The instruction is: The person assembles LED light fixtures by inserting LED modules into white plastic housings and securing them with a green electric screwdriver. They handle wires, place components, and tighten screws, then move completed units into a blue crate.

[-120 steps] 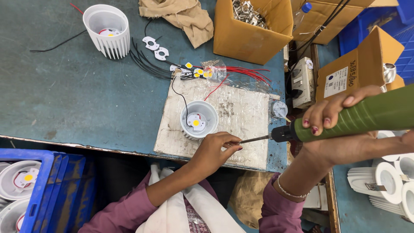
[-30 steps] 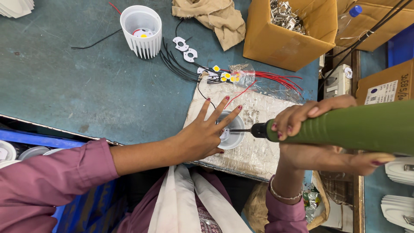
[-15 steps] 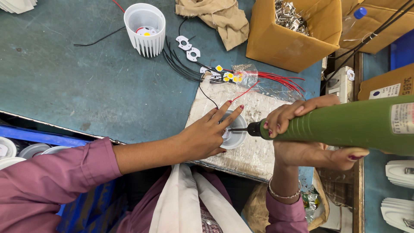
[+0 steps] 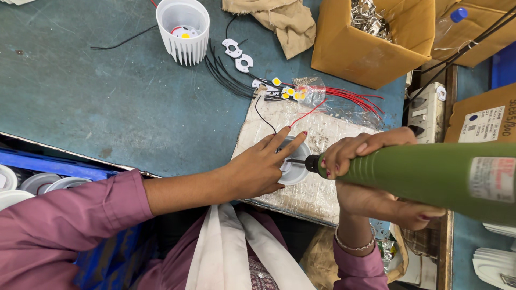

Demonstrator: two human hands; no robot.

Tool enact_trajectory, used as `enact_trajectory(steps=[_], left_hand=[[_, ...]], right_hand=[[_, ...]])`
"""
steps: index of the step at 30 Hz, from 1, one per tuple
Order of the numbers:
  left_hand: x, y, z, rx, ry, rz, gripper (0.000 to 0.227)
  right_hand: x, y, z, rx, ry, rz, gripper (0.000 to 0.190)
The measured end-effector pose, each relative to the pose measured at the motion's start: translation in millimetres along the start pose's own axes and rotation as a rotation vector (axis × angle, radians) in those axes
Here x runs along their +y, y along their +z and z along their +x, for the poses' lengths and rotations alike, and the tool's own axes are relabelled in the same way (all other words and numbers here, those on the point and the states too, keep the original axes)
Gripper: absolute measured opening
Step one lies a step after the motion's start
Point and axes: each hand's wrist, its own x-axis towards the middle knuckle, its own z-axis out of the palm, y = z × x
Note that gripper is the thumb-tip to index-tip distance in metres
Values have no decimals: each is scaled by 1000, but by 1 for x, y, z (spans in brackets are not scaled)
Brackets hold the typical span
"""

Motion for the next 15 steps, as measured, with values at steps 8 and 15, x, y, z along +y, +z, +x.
enact_trajectory(steps=[8,15], left_hand=[[2,-3,-3,-17,-8,9,39],[2,-4,-3,-21,-9,26,38]], right_hand=[[0,-3,1,-34,75,54,113],[5,-9,6,-51,79,89,112]])
